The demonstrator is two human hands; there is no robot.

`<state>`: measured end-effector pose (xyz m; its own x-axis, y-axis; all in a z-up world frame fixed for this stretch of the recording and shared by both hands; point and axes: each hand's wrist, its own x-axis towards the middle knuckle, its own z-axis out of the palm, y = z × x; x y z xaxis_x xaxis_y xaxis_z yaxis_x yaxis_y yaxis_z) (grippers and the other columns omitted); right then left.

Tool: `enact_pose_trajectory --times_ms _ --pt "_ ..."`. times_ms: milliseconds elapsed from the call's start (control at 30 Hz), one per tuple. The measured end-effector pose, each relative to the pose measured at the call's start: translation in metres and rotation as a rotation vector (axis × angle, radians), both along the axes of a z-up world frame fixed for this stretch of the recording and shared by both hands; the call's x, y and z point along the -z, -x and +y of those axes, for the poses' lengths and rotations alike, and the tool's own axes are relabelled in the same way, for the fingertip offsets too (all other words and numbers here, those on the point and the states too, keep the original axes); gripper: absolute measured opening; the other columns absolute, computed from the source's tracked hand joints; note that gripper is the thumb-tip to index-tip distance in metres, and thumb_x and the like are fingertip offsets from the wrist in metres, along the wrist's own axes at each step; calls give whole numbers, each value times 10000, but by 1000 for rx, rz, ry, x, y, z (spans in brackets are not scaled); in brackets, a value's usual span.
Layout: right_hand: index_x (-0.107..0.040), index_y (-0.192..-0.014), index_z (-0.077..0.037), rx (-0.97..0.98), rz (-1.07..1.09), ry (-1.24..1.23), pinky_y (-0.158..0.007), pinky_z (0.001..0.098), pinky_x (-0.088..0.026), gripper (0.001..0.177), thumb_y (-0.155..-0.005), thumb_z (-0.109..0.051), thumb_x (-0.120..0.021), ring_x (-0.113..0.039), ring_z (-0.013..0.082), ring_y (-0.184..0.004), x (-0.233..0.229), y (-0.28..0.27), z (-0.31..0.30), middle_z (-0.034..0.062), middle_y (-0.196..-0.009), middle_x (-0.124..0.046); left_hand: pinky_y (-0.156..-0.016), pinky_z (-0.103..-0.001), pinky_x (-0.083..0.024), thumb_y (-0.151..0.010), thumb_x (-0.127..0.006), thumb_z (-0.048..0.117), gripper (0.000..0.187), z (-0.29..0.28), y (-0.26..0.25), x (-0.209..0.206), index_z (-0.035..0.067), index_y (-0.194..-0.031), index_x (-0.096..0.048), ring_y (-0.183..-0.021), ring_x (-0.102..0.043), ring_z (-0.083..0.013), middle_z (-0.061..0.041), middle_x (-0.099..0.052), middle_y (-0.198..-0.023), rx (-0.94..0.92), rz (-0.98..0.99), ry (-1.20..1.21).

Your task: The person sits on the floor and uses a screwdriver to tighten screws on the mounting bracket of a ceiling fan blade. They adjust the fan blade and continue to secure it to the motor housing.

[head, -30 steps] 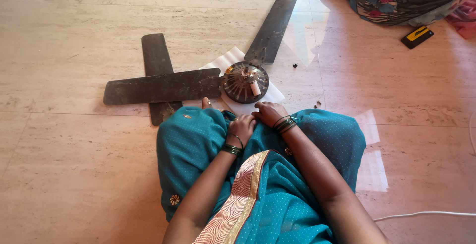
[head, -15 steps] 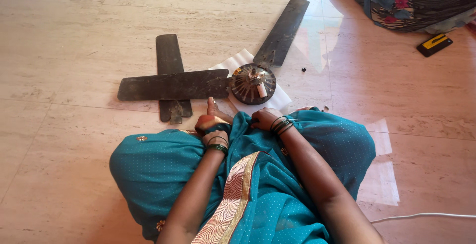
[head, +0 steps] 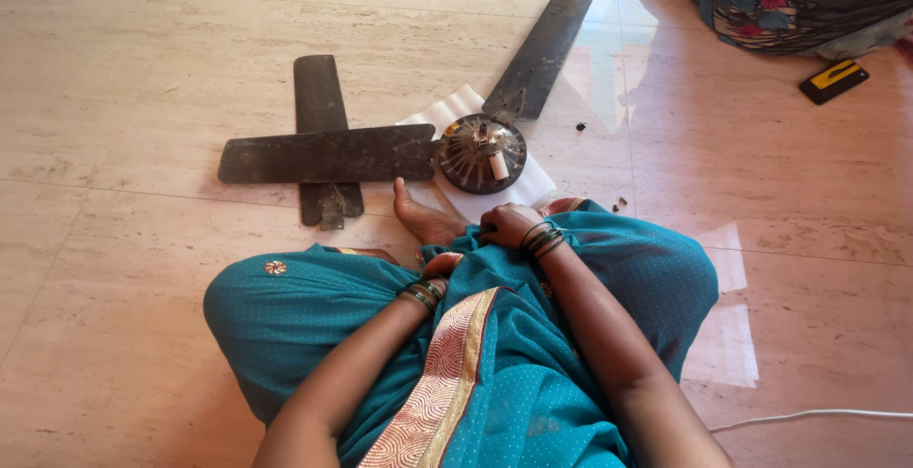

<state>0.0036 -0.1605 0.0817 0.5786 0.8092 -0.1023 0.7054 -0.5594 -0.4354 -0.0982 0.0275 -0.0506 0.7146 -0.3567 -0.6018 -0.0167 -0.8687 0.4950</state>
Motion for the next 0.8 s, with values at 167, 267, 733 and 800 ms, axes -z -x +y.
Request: enact_pose_trajectory --times_ms 167,267,733,800 --pt "-777 -962 -154 53 -18 4 -812 454 -560 247 -838 -357 -711 -711 344 -897 2 -1 0 134 -939 -752 -1033 -435 -515 -998 -532 304 348 3 -5 -2 159 -1253 -721 -1232 -649 -301 -148 -673 -1332 -19 -81 -84" --pt "-770 -959 -138 45 -26 -21 -812 456 -559 243 -854 -344 -697 -712 347 -897 8 -1 -3 137 -939 -754 -1032 -438 -514 -993 -543 306 344 4 -3 6 159 -1250 -719 -1223 -651 -305 -149 -676 -1322 -32 -124 -141" --pt "-755 -975 -127 92 -31 10 -817 451 -561 320 -863 -424 -710 -711 337 -912 -3 9 -4 131 -971 -751 -1027 -449 -510 -969 -591 319 331 5 20 -36 160 -1234 -710 -1179 -662 -320 -149 -689 -1276 26 -206 -293" --pt "-758 -970 -128 129 -71 42 -814 457 -569 322 -884 -435 -708 -713 338 -920 -4 12 -5 141 -969 -750 -1026 -450 -509 -966 -598 321 329 11 17 -68 161 -1232 -708 -1173 -663 -322 -149 -691 -1270 28 -228 -301"
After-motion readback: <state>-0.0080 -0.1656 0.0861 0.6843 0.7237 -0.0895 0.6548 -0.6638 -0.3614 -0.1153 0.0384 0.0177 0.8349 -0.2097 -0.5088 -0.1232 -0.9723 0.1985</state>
